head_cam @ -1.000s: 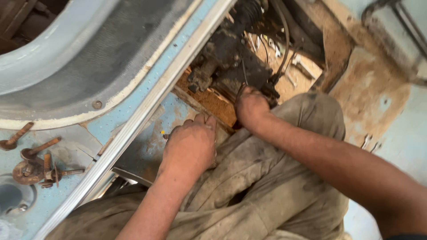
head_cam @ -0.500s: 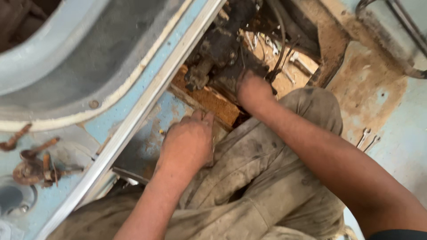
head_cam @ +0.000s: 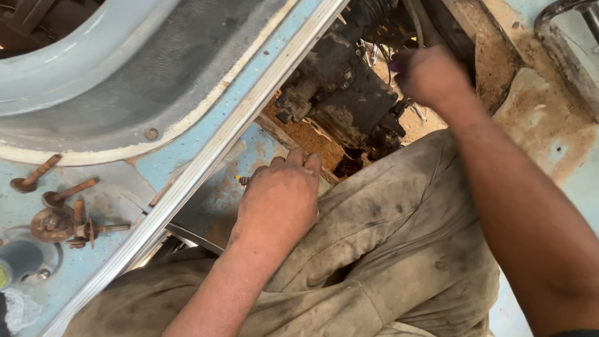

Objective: The person works under a vehicle, using a screwdriver to adjust or tighten components of the undercarriage. The person holds a cloth in one hand and manipulates the tool with the other, focusing on a specific mechanical area.

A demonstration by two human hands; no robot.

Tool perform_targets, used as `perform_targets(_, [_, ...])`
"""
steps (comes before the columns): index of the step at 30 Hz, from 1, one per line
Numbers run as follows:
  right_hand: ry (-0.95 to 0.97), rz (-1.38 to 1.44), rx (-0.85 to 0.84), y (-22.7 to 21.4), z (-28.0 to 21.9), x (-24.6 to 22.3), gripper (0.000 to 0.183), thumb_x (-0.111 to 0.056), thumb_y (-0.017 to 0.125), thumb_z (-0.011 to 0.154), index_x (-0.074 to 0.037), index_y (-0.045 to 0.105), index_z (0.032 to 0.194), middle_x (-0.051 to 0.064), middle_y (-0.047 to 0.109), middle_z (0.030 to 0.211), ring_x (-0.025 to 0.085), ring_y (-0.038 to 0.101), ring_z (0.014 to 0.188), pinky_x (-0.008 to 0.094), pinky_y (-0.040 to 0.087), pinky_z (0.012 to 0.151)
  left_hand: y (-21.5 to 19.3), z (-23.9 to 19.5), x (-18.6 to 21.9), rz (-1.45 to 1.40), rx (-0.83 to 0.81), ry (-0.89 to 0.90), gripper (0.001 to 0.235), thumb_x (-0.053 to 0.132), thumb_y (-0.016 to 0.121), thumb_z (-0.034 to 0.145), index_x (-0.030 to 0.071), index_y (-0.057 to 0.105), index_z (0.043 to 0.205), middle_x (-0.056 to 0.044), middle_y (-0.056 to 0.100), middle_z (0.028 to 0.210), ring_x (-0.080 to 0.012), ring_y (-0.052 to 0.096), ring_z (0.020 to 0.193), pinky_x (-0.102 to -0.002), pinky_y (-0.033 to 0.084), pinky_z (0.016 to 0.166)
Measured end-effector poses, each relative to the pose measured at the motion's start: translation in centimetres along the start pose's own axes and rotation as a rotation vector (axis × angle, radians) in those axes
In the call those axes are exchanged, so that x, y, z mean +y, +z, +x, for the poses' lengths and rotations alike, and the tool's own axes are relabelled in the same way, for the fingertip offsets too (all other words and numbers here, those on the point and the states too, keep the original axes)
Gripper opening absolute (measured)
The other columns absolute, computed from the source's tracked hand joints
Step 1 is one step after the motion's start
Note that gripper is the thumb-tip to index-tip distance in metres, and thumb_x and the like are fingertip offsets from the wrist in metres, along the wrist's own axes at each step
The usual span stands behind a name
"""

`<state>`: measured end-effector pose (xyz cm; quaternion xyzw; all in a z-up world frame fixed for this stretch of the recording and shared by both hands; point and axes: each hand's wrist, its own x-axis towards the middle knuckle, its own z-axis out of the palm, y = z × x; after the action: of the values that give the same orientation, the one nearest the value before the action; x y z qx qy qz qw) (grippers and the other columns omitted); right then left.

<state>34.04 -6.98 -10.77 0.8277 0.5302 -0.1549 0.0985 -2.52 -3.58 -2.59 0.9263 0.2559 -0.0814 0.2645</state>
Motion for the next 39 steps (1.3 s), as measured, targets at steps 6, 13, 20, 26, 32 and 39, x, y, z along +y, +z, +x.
perform_targets(6, [-0.017, 0.009, -0.039, 2.0, 1.1, -1.8, 0.051, -0.014, 0.073, 0.09, -0.022, 0.066, 0.14, 0.013, 0.076, 0.113, 0.032, 0.074, 0.088, 0.043, 0.06, 0.085, 0.5, 0.1, -0.1, -0.002, -0.017, -0.01, 0.029, 0.007, 0.063, 0.08, 0.0, 0.063, 0.108, -0.017, 0.064, 0.1, -0.0321, 0.068, 0.091, -0.044, 0.058, 0.075])
perform_targets(13, [0.199, 0.132, -0.138, -0.7, -1.5, 1.5, 0.05, -0.025, 0.072, 0.091, -0.03, 0.062, 0.14, 0.014, 0.076, 0.101, 0.031, 0.075, 0.082, 0.043, 0.058, 0.082, 0.7, -0.1, -0.5, -0.025, 0.064, -0.007, 0.023, 0.006, 0.06, 0.082, 0.003, 0.064, 0.105, -0.015, 0.065, 0.097, -0.0313, 0.069, 0.088, -0.044, 0.058, 0.074])
perform_targets(20, [0.135, 0.091, -0.026, 2.5, 0.1, 6.7, 0.044, -0.038, 0.077, 0.092, -0.014, 0.072, 0.129, 0.023, 0.075, 0.106, 0.04, 0.072, 0.094, 0.048, 0.057, 0.088, -0.8, -0.7, -0.6, 0.068, 0.109, 0.004, 0.029, 0.009, 0.06, 0.082, 0.003, 0.065, 0.11, -0.016, 0.066, 0.1, -0.0316, 0.069, 0.088, -0.044, 0.058, 0.071])
perform_targets(26, [0.259, -0.179, -0.246, 1.4, -2.2, 7.2, 0.043, -0.034, 0.08, 0.086, -0.011, 0.077, 0.123, 0.018, 0.073, 0.117, 0.037, 0.07, 0.101, 0.048, 0.055, 0.088, -1.0, -1.1, -0.4, -0.029, 0.096, 0.02, 0.037, 0.006, 0.061, 0.079, 0.001, 0.064, 0.116, -0.016, 0.066, 0.099, -0.0308, 0.068, 0.089, -0.044, 0.058, 0.072])
perform_targets(32, [0.324, 0.348, -0.01, -2.1, -3.7, -0.2, 0.038, -0.028, 0.072, 0.097, -0.025, 0.071, 0.135, 0.016, 0.078, 0.108, 0.036, 0.069, 0.089, 0.047, 0.055, 0.081, -0.9, -0.8, -0.1, -0.027, 0.055, 0.008, 0.03, 0.007, 0.062, 0.081, 0.001, 0.064, 0.111, -0.016, 0.065, 0.101, -0.0308, 0.068, 0.092, -0.044, 0.058, 0.075])
perform_targets(39, [0.185, 0.246, 0.117, -2.1, -3.3, -0.9, 0.029, -0.029, 0.079, 0.094, -0.018, 0.079, 0.12, 0.018, 0.076, 0.103, 0.032, 0.072, 0.091, 0.044, 0.055, 0.086, 0.0, -0.3, -0.3, -0.024, 0.039, -0.009, 0.03, 0.008, 0.065, 0.079, 0.001, 0.064, 0.109, -0.016, 0.065, 0.102, -0.0314, 0.069, 0.092, -0.045, 0.058, 0.077])
